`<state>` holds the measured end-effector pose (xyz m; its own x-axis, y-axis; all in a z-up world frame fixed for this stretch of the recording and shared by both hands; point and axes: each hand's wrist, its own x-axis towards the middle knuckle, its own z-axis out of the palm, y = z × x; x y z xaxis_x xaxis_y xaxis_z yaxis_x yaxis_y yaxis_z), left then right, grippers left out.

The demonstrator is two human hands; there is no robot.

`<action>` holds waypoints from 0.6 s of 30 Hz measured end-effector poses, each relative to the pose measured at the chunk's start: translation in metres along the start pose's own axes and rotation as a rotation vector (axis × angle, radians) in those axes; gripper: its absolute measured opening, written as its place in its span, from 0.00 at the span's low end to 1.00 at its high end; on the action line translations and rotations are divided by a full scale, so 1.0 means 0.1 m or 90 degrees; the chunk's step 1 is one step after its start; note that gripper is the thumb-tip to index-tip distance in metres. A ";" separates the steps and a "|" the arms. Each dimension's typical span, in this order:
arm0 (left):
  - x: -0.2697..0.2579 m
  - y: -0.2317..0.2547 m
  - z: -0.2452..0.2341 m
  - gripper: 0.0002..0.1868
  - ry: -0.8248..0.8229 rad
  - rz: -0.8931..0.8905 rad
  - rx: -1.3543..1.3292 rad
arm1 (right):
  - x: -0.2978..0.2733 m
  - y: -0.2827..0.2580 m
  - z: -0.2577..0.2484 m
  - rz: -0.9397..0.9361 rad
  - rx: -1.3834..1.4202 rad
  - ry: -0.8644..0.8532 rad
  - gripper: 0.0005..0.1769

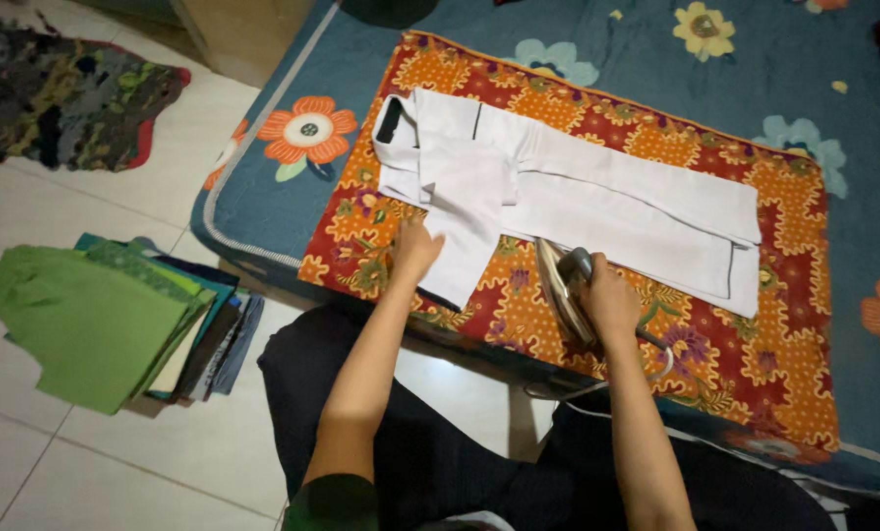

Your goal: The person irons a white shirt laid out on a patterned mat on the floor. They use an electric iron to smooth the sleeves, body, and collar, then fold the shirt neatly.

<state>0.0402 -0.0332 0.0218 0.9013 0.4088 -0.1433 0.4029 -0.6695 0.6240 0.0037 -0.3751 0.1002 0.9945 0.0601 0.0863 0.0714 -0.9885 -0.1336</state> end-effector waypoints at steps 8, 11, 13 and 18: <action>-0.55 -0.69 0.10 0.36 0.007 0.037 0.056 | -0.21 -0.36 -0.16 -0.135 0.186 -0.003 0.34; -0.62 -0.99 0.16 0.26 -0.019 -0.004 -0.042 | -0.24 -0.82 -0.07 -0.229 0.185 0.010 0.33; -0.69 -1.19 0.32 0.25 0.062 0.031 -0.131 | -0.15 -1.27 0.10 -0.297 0.104 -0.028 0.29; -0.78 -1.47 0.74 0.21 0.079 0.039 -0.282 | 0.23 -2.13 0.53 -0.293 0.022 -0.004 0.24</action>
<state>-0.0772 -0.0123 -0.1152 0.8849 0.4654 -0.0199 0.2183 -0.3765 0.9003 0.0152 -0.1555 0.0780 0.8593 0.4923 0.1384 0.5078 -0.8536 -0.1162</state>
